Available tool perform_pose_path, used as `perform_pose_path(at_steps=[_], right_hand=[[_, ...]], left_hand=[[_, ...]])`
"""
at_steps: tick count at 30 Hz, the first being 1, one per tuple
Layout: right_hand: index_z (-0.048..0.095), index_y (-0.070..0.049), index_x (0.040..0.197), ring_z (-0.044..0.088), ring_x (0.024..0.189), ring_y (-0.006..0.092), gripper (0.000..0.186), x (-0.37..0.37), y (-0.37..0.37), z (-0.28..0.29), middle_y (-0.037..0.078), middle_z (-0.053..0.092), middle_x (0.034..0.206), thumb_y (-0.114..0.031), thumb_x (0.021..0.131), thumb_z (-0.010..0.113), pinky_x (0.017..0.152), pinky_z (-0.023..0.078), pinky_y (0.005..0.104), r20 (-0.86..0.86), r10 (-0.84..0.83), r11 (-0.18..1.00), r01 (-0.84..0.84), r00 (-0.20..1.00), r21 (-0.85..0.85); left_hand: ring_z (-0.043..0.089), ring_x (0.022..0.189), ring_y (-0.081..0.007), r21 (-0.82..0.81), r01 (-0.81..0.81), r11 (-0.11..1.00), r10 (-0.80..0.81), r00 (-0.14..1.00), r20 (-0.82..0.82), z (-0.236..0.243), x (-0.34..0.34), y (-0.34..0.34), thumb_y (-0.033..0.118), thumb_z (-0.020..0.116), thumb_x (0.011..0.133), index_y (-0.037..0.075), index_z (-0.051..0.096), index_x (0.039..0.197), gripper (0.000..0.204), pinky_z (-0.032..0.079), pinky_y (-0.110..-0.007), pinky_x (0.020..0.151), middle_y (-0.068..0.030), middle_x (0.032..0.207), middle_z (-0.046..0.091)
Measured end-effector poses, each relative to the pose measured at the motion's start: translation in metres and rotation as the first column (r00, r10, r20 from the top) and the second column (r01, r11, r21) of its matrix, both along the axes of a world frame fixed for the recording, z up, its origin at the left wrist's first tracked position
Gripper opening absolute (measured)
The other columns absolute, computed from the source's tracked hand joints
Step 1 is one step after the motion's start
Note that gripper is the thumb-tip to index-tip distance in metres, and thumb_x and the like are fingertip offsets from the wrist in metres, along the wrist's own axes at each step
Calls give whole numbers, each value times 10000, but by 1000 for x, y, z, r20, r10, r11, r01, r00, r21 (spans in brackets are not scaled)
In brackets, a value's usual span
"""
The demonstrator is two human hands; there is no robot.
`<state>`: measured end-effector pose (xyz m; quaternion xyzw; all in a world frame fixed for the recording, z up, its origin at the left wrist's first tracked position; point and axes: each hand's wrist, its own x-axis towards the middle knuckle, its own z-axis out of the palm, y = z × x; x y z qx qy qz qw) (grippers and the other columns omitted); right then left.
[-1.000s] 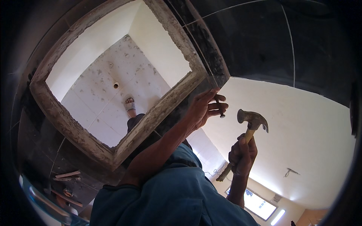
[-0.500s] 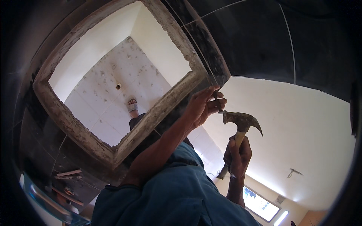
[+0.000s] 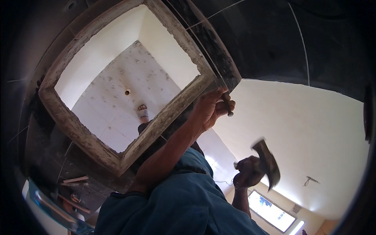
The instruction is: The person uses a hammer and nail to secure a wooden frame around a rectangular cutout in a tiled countertop. They then place a stainless steel sink into the opening to check the fit, remove it, and continue hammering nails into the frame.
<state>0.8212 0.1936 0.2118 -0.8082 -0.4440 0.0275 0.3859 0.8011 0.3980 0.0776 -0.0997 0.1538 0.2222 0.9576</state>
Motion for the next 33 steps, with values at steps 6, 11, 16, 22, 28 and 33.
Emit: perform_pose_path(at_steps=[6, 11, 16, 22, 28, 33], right_hand=[[622, 4, 907, 547, 683, 320, 107, 2, 23, -28, 143, 566, 730, -56, 976, 566, 591, 444, 371, 275, 247, 926, -143, 929, -349], [511, -48, 684, 505, 676, 226, 293, 6, -12, -29, 118, 545, 712, -40, 975, 544, 596, 417, 406, 367, 139, 918, 20, 920, -397], [613, 26, 926, 607, 798, 330, 243, 3, 19, -24, 174, 628, 808, -153, 1025, 481, 683, 491, 444, 333, -8, 912, 144, 943, -385], [594, 35, 1029, 554, 701, 258, 162, 19, 19, -41, 138, 607, 755, -115, 1011, 535, 615, 454, 398, 268, 138, 926, -28, 954, -376], [489, -35, 1186, 425, 505, 16, 227, 18, 32, 2, -43, 458, 676, -155, 1019, 585, 427, 342, 202, -262, -323, 946, 300, 909, -125], [403, -13, 1265, 444, 484, 29, 446, 27, 21, -20, 26, 511, 828, -138, 939, 679, 376, 336, 180, -575, -65, 979, 164, 816, 122]], left_hand=[[690, 827, -229, -44, -6, 999, 6, 1000, 7, 6, 0, 1, 217, 610, 1028, -11, 578, 1219, 299, 600, -350, 721, -76, 885, 645], [696, 845, -235, -67, -26, 997, 27, 1000, 7, 9, 2, 1, 219, 593, 1036, -22, 553, 1242, 320, 604, -351, 742, -87, 893, 650], [702, 867, -245, -40, -41, 998, 41, 999, 5, 3, 5, 0, 229, 606, 1029, -18, 560, 1240, 327, 610, -376, 791, -85, 897, 653], [704, 871, -244, -48, -13, 999, 12, 1000, -13, 3, 10, 1, 248, 625, 1017, -6, 559, 1248, 350, 606, -373, 793, -78, 905, 654], [711, 850, -238, 99, 64, 993, -50, 989, -141, 6, 0, -27, 360, 610, 1006, 23, 527, 1315, 465, 605, -373, 780, -147, 1116, 700], [619, 867, -106, 239, 95, 966, -55, 984, -169, -2, -25, -65, 411, 531, 1052, 103, 574, 1226, 356, 496, -283, 723, -76, 1153, 737]])
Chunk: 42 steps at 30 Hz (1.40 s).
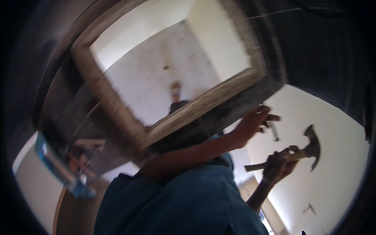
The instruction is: The person uses a hammer and nail to secure a wooden frame around a rectangular cutout in a tiled countertop. They then place a stainless steel sink into the opening to check the fit, remove it, and continue hammering nails into the frame.
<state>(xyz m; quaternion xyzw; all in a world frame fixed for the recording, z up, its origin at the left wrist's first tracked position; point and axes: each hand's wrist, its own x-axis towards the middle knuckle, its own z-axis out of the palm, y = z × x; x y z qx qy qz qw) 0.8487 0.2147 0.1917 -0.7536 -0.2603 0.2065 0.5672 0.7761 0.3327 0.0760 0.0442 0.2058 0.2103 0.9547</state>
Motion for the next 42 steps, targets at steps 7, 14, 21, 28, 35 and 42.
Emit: perform_pose_path(at_steps=[7, 14, 21, 28, 35, 42], right_hand=[[480, -11, 1230, 476, 571, 23, 485, -35, 50, 24, 30, 505, 872, -181, 867, 752, 448, 349, 167, 64, 249, 902, -208, 966, -378], [533, -31, 1076, 382, 465, 0, 218, -58, 94, 10, 53, 625, 782, -201, 994, 641, 409, 265, 173, -290, 567, 778, -617, 771, -120], [567, -64, 1068, 397, 445, 16, 241, -82, 103, 4, 91, 673, 738, -225, 953, 705, 399, 282, 195, -543, 583, 649, -749, 604, -137], [574, -30, 1209, 439, 550, 10, 402, -102, 116, 2, -24, 587, 771, -300, 947, 715, 472, 323, 188, -474, 762, 399, -897, 440, -191], [541, -36, 1281, 453, 569, 11, 573, -111, 131, 5, -54, 507, 759, -412, 904, 755, 503, 344, 183, -414, 777, 443, -879, 474, -176], [496, -10, 1316, 370, 502, 8, 392, -115, 144, 11, -54, 450, 678, -198, 997, 625, 450, 278, 212, -407, 759, 498, -856, 508, -139]], left_hand=[[694, 897, -171, -242, -287, 927, 303, 953, 28, 49, -76, 0, 326, 542, 1062, 84, 541, 1150, 257, 591, -335, 836, -127, 1101, 710], [690, 918, -183, -170, -407, 898, 386, 912, -142, 79, -133, -12, 354, 547, 1059, 49, 602, 1140, 321, 588, -351, 818, -127, 1109, 700], [675, 973, -296, 862, 405, 306, 926, 84, -368, 90, -191, -51, 157, 686, 889, 50, 656, 1179, 311, 535, -466, 865, -119, 997, 686], [609, 950, -325, 841, 447, 305, 923, 80, -377, 75, -181, -56, 192, 690, 814, 73, 591, 1323, 533, 462, -499, 880, -132, 1008, 628], [600, 859, -256, 774, 513, 371, 925, -135, -354, 48, -211, -51, 395, 765, 822, 107, 700, 1083, 393, 451, -415, 830, -59, 884, 622], [604, 793, -219, 786, 439, 436, 899, -164, -407, 24, -221, -53, 385, 760, 841, 108, 712, 970, 309, 442, -379, 768, -26, 840, 629]])
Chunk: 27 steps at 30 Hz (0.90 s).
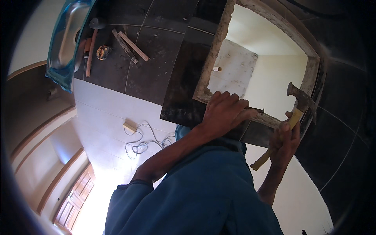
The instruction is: The person uses a hammer and nail to secure a wooden frame around a rectangular cutout in a tiled countertop. They then place a stainless steel sink into the opening to check the fit, remove it, and continue hammering nails into the frame.
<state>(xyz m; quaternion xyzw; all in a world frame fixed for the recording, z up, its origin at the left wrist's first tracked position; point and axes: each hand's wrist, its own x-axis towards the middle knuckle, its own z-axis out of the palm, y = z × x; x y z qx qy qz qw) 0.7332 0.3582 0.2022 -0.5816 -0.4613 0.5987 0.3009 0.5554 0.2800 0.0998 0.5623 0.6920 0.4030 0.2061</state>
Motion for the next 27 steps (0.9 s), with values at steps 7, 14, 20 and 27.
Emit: perform_pose_path(at_steps=[7, 14, 20, 27], right_hand=[[520, -16, 1311, 372, 501, 6, 362, -11, 11, 10, -60, 464, 680, -218, 1023, 605, 458, 287, 201, 117, 57, 997, -63, 992, 43], [558, -33, 1294, 429, 550, 0, 357, -12, 29, 30, -51, 500, 729, -305, 1062, 541, 471, 327, 196, 211, 80, 990, -103, 974, 99], [546, -36, 1344, 459, 588, 12, 391, 13, 45, 55, -23, 531, 795, -318, 1077, 498, 486, 362, 176, 39, -67, 953, 53, 997, 297], [517, -12, 1328, 514, 651, 29, 357, -16, 21, 62, -2, 549, 834, -271, 1091, 458, 489, 398, 176, 593, 418, 845, -535, 689, 25]], left_hand=[[610, 776, -239, -14, -63, 998, 63, 998, 9, 6, -3, 2, 360, 761, 848, 100, 699, 931, 279, 452, -398, 727, -44, 822, 635], [615, 745, -282, 6, -158, 987, 155, 978, 139, 11, -12, 6, 248, 753, 869, 77, 690, 876, 183, 465, -423, 718, -76, 778, 643], [617, 766, -285, 65, -209, 976, 194, 963, 188, 6, -17, 3, 181, 720, 893, 78, 711, 899, 104, 473, -402, 736, -79, 826, 666], [611, 761, -280, 104, -287, 952, 245, 922, 301, 12, -22, 1, 155, 716, 892, 67, 721, 905, 89, 474, -392, 742, -81, 824, 664]])
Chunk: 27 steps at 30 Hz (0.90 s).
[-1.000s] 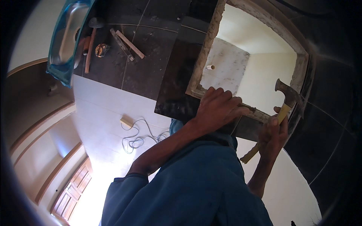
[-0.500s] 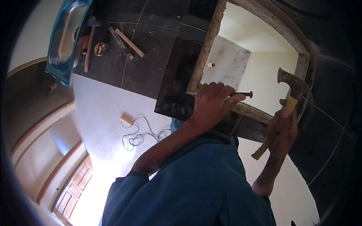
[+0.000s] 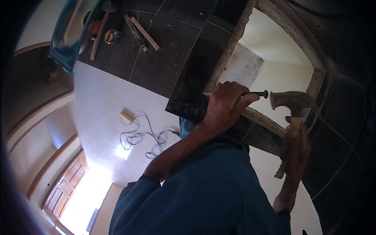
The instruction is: The person uses a hammer and nail to secure a wooden frame around a rectangular cutout in a tiled countertop. They then place a stainless steel sink into the opening to check the fit, remove it, and continue hammering nails into the frame.
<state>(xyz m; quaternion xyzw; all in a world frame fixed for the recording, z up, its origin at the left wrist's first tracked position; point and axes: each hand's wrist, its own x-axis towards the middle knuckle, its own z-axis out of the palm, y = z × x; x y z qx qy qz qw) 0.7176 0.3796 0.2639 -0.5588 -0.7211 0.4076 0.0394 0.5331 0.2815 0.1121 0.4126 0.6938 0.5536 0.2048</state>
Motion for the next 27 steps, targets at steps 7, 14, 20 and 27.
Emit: perform_pose_path(at_steps=[7, 14, 20, 27], right_hand=[[515, -29, 1290, 529, 654, 37, 308, 45, 17, -24, -5, 560, 850, -257, 1092, 456, 494, 425, 187, -266, -39, 999, 47, 963, 25], [574, -80, 1154, 483, 594, 48, 291, 51, 26, -30, -12, 545, 792, -334, 1092, 446, 485, 401, 220, -135, 5, 974, 26, 991, 227], [569, -52, 1332, 662, 858, 222, 435, 3, 40, -8, 161, 659, 1090, -379, 1053, 499, 664, 518, 334, 127, -93, 864, 16, 988, 504], [569, -25, 1324, 629, 722, 229, 440, 38, 51, -14, 104, 661, 952, -365, 1094, 410, 625, 491, 376, 453, 308, 643, -534, 837, 549]], left_hand=[[617, 749, -274, -26, 18, 999, -17, 999, 44, -3, -1, 4, 167, 739, 879, 58, 722, 895, 112, 467, -406, 715, -87, 800, 667], [639, 770, -283, -49, 5, 999, 0, 996, 95, -1, -3, 3, 149, 726, 895, 56, 730, 899, 94, 481, -397, 723, -105, 823, 683], [603, 712, -268, -4, -73, 997, 73, 983, 171, -3, -2, 12, 283, 770, 877, 50, 699, 835, 248, 434, -419, 691, -82, 736, 642], [638, 723, -278, -10, -39, 999, 40, 987, 156, 0, -9, 3, 147, 752, 879, 34, 716, 886, 119, 497, -386, 679, -113, 815, 683]])
